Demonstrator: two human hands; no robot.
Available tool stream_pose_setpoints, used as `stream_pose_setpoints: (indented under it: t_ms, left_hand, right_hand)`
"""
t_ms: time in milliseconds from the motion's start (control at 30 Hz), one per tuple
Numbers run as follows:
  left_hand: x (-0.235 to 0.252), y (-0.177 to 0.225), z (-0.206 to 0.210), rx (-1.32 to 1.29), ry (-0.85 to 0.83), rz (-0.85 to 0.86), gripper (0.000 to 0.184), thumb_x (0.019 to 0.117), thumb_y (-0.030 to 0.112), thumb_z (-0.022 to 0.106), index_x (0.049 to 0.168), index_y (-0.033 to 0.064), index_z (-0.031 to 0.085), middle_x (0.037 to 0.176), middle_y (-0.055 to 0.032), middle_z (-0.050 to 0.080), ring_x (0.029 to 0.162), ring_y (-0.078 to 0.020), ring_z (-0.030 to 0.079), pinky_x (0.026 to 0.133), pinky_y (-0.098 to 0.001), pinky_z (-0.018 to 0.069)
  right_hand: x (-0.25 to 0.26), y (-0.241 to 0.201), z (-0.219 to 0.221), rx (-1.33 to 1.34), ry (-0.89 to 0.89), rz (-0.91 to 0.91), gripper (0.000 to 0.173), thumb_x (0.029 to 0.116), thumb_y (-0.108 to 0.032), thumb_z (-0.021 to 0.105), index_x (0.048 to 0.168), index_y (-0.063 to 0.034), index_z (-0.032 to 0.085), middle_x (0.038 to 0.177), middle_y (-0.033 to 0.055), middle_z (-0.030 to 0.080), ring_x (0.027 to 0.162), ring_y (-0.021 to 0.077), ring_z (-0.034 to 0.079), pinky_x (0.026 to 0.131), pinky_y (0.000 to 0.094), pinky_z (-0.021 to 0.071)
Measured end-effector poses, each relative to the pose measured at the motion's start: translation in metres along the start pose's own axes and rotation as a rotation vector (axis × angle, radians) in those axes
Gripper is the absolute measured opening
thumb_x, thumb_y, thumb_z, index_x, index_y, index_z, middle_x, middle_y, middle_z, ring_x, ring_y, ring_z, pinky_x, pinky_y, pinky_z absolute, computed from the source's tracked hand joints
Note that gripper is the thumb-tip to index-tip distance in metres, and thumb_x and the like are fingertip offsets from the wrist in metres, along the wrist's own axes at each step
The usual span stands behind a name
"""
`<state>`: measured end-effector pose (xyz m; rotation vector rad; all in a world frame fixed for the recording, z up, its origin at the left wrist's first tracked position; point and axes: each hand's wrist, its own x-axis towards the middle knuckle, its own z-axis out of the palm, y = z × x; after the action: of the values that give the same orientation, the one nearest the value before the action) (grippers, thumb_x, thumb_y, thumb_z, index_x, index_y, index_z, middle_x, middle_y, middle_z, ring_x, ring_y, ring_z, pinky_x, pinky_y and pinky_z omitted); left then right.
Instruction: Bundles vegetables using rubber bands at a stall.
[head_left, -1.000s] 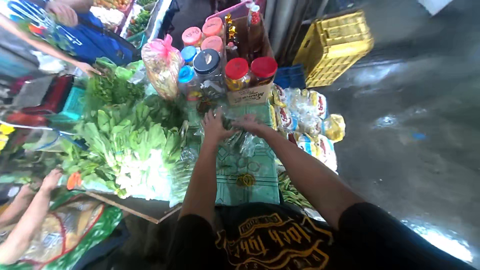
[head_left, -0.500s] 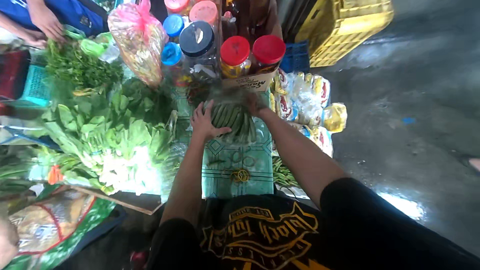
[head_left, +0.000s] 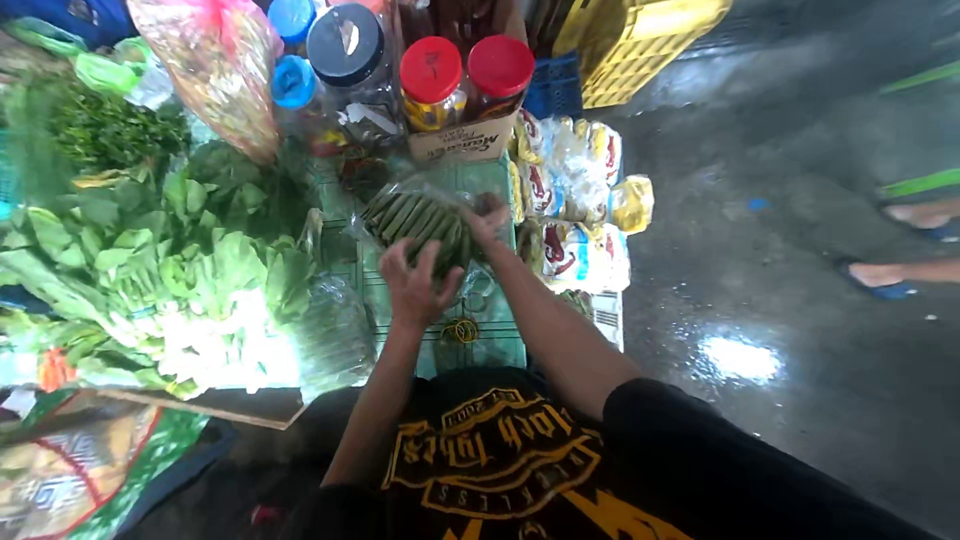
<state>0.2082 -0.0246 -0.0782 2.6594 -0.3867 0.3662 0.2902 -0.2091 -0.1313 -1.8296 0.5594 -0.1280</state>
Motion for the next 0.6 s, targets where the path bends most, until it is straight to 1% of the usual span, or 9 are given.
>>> stream_pose_setpoints:
  t_ms: [100, 200, 267, 300, 367, 400, 467, 533, 600]
  left_hand:
    - [-0.039, 0.016, 0.02, 0.025, -0.024, 0.176, 0.065, 0.0794, 0.067, 0.074, 0.129, 0.025, 0.066, 0.126, -0.0162, 0.059, 0.12, -0.0374, 0.053, 0.106, -0.0603, 0.0379]
    - [-0.064, 0.016, 0.042, 0.176, 0.013, 0.333, 0.047, 0.0921, 0.044, 0.066, 0.135, 0.0234, 0.064, 0.124, -0.0078, 0.062, 0.113, -0.0269, 0.056, 0.103, -0.049, 0.0387]
    - [-0.061, 0.023, 0.051, 0.238, 0.035, 0.298, 0.047, 0.0953, 0.035, 0.065, 0.141, 0.0244, 0.061, 0.128, -0.0057, 0.06, 0.114, -0.024, 0.055, 0.104, -0.0459, 0.039]
    - [-0.054, 0.027, 0.055, 0.249, 0.062, 0.276, 0.045, 0.0953, 0.035, 0.066, 0.138, 0.0225, 0.063, 0.124, -0.0066, 0.06, 0.113, -0.0251, 0.055, 0.102, -0.0459, 0.0397]
    - [-0.039, 0.036, 0.06, 0.286, 0.098, 0.273, 0.034, 0.0932, 0.035, 0.071, 0.123, 0.0194, 0.07, 0.119, -0.0082, 0.063, 0.11, -0.0273, 0.057, 0.099, -0.0469, 0.0411]
    - [-0.033, 0.04, 0.06, 0.323, 0.077, 0.281, 0.029, 0.0908, 0.034, 0.074, 0.117, 0.02, 0.073, 0.117, -0.0081, 0.064, 0.108, -0.028, 0.057, 0.098, -0.0474, 0.0413]
    - [-0.03, 0.048, 0.055, 0.362, -0.093, 0.299, 0.034, 0.0829, 0.02, 0.08, 0.116, 0.0231, 0.074, 0.125, -0.0086, 0.065, 0.114, -0.0303, 0.058, 0.101, -0.0515, 0.0408]
    - [-0.029, 0.053, 0.054, 0.352, -0.27, 0.32, 0.036, 0.0837, 0.011, 0.079, 0.116, 0.0262, 0.072, 0.132, -0.0056, 0.06, 0.122, -0.0293, 0.053, 0.109, -0.0542, 0.036]
    - [-0.034, 0.056, 0.05, 0.309, -0.294, 0.353, 0.032, 0.086, 0.011, 0.076, 0.114, 0.0261, 0.071, 0.135, -0.0036, 0.058, 0.127, -0.028, 0.051, 0.112, -0.0547, 0.0332]
  right_hand:
    - [-0.005, -0.003, 0.009, 0.056, 0.097, 0.001, 0.048, 0.0767, -0.046, 0.084, 0.097, -0.005, 0.071, 0.082, 0.008, 0.069, 0.075, 0.0184, 0.066, 0.074, 0.0437, 0.0566]
    - [-0.012, -0.007, 0.019, 0.129, 0.128, 0.039, 0.048, 0.0787, -0.044, 0.085, 0.101, -0.0043, 0.07, 0.084, 0.0076, 0.069, 0.076, 0.0169, 0.066, 0.075, 0.0407, 0.0573]
    - [-0.017, -0.004, 0.023, 0.175, 0.108, 0.086, 0.048, 0.0802, -0.044, 0.084, 0.104, -0.0051, 0.069, 0.086, 0.0068, 0.069, 0.077, 0.0159, 0.066, 0.075, 0.0394, 0.0577]
    - [-0.019, -0.004, 0.023, 0.191, 0.083, 0.11, 0.047, 0.0813, -0.042, 0.084, 0.106, -0.0049, 0.068, 0.088, 0.0075, 0.069, 0.079, 0.0166, 0.066, 0.077, 0.04, 0.0574]
    - [-0.015, -0.002, 0.02, 0.187, 0.028, 0.139, 0.047, 0.082, -0.04, 0.084, 0.108, -0.0048, 0.068, 0.091, 0.0087, 0.07, 0.082, 0.0175, 0.067, 0.079, 0.0406, 0.0572]
    - [-0.01, -0.004, 0.018, 0.18, -0.022, 0.16, 0.047, 0.0823, -0.04, 0.085, 0.109, -0.0048, 0.069, 0.094, 0.0093, 0.07, 0.085, 0.0182, 0.067, 0.081, 0.0414, 0.0571]
    - [-0.005, -0.009, 0.01, 0.181, -0.149, 0.242, 0.046, 0.0835, -0.037, 0.085, 0.112, -0.0054, 0.068, 0.099, 0.0102, 0.07, 0.088, 0.02, 0.067, 0.082, 0.0432, 0.0575]
    - [0.001, -0.016, 0.003, 0.18, -0.263, 0.306, 0.044, 0.0867, -0.035, 0.083, 0.115, -0.006, 0.066, 0.102, 0.0104, 0.067, 0.089, 0.0208, 0.064, 0.078, 0.043, 0.0567]
    - [0.002, -0.014, -0.004, 0.152, -0.34, 0.305, 0.043, 0.0886, -0.037, 0.08, 0.117, -0.0072, 0.066, 0.105, 0.0097, 0.067, 0.091, 0.0202, 0.065, 0.08, 0.0432, 0.0568]
